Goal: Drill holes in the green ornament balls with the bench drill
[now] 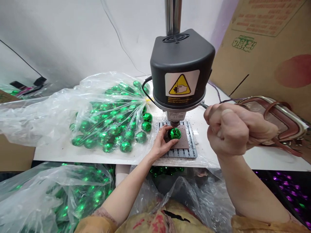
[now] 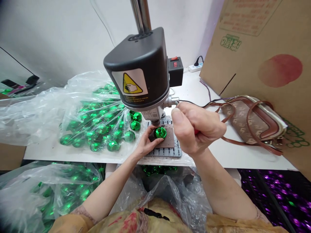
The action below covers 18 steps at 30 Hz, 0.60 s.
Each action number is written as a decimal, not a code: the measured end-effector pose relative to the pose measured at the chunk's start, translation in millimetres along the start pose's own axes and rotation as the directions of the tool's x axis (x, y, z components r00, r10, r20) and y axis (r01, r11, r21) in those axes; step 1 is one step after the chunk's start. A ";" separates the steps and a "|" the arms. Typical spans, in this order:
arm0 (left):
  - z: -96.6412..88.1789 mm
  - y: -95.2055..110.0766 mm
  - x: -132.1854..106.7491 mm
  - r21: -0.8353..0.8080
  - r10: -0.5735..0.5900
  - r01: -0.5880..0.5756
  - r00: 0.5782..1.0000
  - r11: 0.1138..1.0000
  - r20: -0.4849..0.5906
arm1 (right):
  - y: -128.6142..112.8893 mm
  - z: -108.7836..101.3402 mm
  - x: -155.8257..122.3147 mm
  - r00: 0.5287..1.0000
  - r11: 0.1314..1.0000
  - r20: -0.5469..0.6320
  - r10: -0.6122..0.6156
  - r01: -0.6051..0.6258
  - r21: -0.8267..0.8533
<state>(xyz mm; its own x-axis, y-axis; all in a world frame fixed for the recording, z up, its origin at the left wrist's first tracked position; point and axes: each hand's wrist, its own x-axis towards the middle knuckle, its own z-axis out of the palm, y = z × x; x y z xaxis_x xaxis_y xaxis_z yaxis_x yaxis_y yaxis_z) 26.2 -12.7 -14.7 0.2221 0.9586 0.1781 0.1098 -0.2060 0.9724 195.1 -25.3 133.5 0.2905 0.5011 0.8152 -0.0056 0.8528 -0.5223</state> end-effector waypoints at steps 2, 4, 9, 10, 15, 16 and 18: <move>0.1 -0.1 -0.2 0.004 0.004 -0.004 1.000 1.000 0.002 | 1.8 -0.5 -0.8 0.998 0.998 0.011 -0.064 0.064 0.015; 0.1 -0.2 -0.3 0.001 0.001 -0.001 1.000 1.000 -0.003 | 5.3 -1.6 -3.7 0.992 0.992 0.021 -0.128 0.128 0.015; 0.0 -0.8 -0.3 -0.013 -0.019 0.018 1.000 1.000 -0.010 | 18.0 -4.8 -13.4 0.969 0.968 -0.015 -0.247 0.247 -0.035; 0.0 -1.0 -0.3 -0.009 -0.017 0.017 1.000 1.000 -0.009 | 20.0 -5.0 -14.2 0.962 0.962 -0.019 -0.271 0.271 -0.027; 0.6 -1.0 -0.4 0.017 0.007 -0.007 1.000 1.000 -0.007 | 24.8 -5.4 -12.5 0.926 0.926 -0.007 -0.377 0.377 0.008; 0.8 -0.8 -0.4 0.022 0.011 -0.011 1.000 1.000 -0.006 | 25.7 -5.7 -12.4 0.925 0.925 -0.007 -0.380 0.380 0.010; 1.2 -0.2 -0.5 0.028 0.016 -0.016 1.000 0.999 -0.001 | 28.5 -7.1 -14.0 0.921 0.921 -0.003 -0.390 0.390 0.024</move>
<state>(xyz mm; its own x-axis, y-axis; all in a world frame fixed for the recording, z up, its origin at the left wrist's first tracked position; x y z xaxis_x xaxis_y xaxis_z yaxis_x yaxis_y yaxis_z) 27.3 -13.4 -15.2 0.2228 0.9554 0.1938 0.1335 -0.2269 0.9647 197.7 -9.0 105.4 0.2726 0.1284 0.9535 0.0855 0.9839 -0.1569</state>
